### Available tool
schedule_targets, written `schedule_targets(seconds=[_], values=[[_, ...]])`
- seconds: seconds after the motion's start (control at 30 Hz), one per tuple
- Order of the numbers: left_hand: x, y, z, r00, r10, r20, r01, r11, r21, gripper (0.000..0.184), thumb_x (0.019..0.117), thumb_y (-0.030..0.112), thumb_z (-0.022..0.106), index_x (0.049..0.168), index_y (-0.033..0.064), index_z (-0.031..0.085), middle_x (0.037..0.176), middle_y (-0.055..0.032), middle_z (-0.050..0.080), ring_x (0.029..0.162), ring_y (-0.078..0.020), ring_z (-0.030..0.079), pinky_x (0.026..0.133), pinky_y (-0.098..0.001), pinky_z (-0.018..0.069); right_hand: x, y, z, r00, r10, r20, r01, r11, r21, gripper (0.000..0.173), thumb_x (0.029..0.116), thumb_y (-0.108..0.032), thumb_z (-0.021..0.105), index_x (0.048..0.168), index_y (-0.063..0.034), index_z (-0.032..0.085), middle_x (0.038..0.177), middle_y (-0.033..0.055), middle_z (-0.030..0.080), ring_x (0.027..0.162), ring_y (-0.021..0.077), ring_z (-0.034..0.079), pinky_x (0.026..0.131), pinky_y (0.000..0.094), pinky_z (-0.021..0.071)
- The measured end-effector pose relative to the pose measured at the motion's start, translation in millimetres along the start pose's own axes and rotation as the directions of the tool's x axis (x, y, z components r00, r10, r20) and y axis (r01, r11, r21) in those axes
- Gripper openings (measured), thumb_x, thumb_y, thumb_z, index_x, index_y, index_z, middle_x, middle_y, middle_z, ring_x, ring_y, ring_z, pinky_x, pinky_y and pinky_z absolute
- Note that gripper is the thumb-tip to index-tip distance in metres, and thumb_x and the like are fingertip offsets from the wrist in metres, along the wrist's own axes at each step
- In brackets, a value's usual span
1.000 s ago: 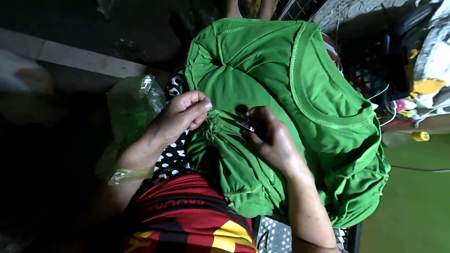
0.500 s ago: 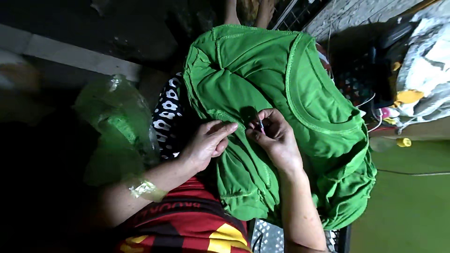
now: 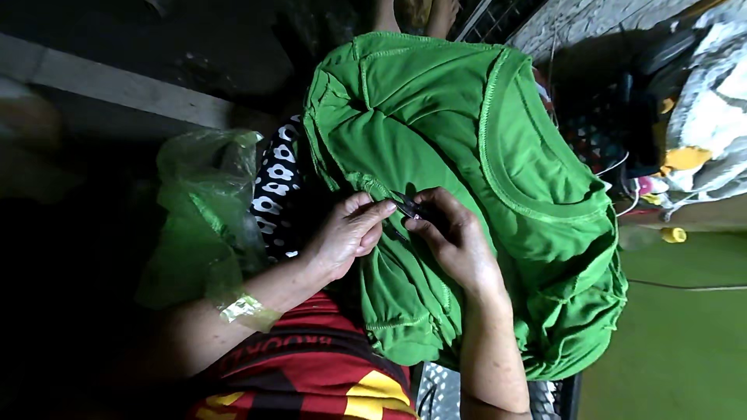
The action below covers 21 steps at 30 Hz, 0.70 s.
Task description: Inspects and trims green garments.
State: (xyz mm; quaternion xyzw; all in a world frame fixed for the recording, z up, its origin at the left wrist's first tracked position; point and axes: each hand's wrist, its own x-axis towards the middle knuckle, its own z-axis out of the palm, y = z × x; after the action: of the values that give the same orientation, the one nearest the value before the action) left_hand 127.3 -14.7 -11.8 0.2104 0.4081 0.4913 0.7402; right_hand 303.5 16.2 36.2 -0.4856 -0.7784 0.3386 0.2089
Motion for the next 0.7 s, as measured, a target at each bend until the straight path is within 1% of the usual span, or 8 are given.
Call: schedule_targets(seconds=[0.3,0.37,0.43,0.5,0.53,0.57,0.63,0.7], values=[[-1,2,3,0.999,-0.025,-0.021,0.025,0.999,0.027,0.021,0.1059,0.011,0.053,0.085,0.0128,0.051,0.051,0.0072,0.037,0.040,0.0011,0.032,0.040,-0.0121,0.0277,-1,1,4,0.997,-0.052,-0.058,0.050,0.998,-0.031,0.012,0.0963,-0.006,0.064,0.107,-0.0005,0.066,0.087,0.0054,0.065,0.071,0.0054,0.059,0.066,0.0199,0.0502],[-3,2,1,1.000,-0.005,0.018,0.003,0.997,0.074,0.023,0.1053,0.010,0.054,0.082,0.0120,0.053,0.050,0.0071,0.040,0.041,0.0010,0.034,0.041,-0.0126,0.0284,-1,1,4,0.995,-0.049,-0.092,0.051,0.999,0.020,0.014,0.0964,-0.006,0.064,0.109,0.0007,0.065,0.088,0.0040,0.064,0.070,0.0015,0.058,0.065,0.0158,0.0499],[-9,3,-3,0.996,0.020,0.085,-0.037,0.977,0.212,0.022,0.1048,0.009,0.054,0.083,0.0105,0.055,0.052,0.0064,0.045,0.043,0.0011,0.038,0.043,-0.0121,0.0300,-1,0,3,0.995,-0.025,-0.097,0.027,1.000,0.016,0.025,0.0945,-0.015,0.068,0.114,-0.0015,0.060,0.090,0.0029,0.063,0.068,0.0007,0.057,0.062,0.0158,0.0499],[-19,8,-10,0.987,0.087,0.136,-0.137,0.895,0.425,0.011,0.1039,0.010,0.057,0.099,0.0056,0.065,0.058,0.0059,0.053,0.046,0.0019,0.045,0.044,-0.0110,0.0358,-1,-4,4,0.999,0.015,-0.047,-0.017,0.999,-0.049,0.041,0.0883,-0.025,0.076,0.119,-0.0045,0.058,0.092,0.0043,0.064,0.068,0.0077,0.059,0.060,0.0262,0.0523],[-24,10,-15,0.978,0.148,0.150,-0.205,0.830,0.519,0.014,0.1031,0.010,0.058,0.108,0.0039,0.069,0.062,0.0068,0.056,0.048,0.0034,0.048,0.045,-0.0104,0.0387,-1,-5,5,1.000,0.018,-0.025,-0.020,0.997,-0.081,0.041,0.0872,-0.023,0.077,0.119,-0.0043,0.059,0.092,0.0058,0.065,0.069,0.0116,0.061,0.061,0.0315,0.0538],[-27,12,-21,0.961,0.224,0.161,-0.275,0.762,0.586,0.015,0.1018,0.011,0.060,0.109,0.0038,0.071,0.064,0.0079,0.058,0.050,0.0051,0.049,0.047,-0.0098,0.0405,-1,-6,7,1.000,0.009,-0.026,-0.012,0.995,-0.102,0.037,0.0870,-0.017,0.074,0.118,-0.0027,0.060,0.091,0.0078,0.067,0.069,0.0144,0.063,0.060,0.0348,0.0543],[-29,13,-35,0.896,0.410,0.171,-0.410,0.614,0.675,0.015,0.0996,0.015,0.062,0.099,0.0036,0.072,0.068,0.0086,0.060,0.055,0.0084,0.050,0.051,-0.0083,0.0431,1,-6,5,0.999,0.019,-0.050,-0.023,0.996,-0.082,0.026,0.0875,-0.005,0.068,0.112,-0.0020,0.061,0.085,0.0054,0.064,0.065,0.0086,0.059,0.058,0.0261,0.0508],[-24,17,-45,0.812,0.562,0.156,-0.487,0.507,0.711,0.018,0.1006,0.015,0.059,0.099,0.0006,0.070,0.074,0.0064,0.061,0.062,0.0081,0.052,0.058,-0.0088,0.0447,2,-4,1,0.998,0.030,-0.048,-0.029,0.999,0.030,0.021,0.0887,0.000,0.066,0.109,-0.0018,0.060,0.083,0.0016,0.061,0.064,0.0001,0.053,0.057,0.0147,0.0460]])
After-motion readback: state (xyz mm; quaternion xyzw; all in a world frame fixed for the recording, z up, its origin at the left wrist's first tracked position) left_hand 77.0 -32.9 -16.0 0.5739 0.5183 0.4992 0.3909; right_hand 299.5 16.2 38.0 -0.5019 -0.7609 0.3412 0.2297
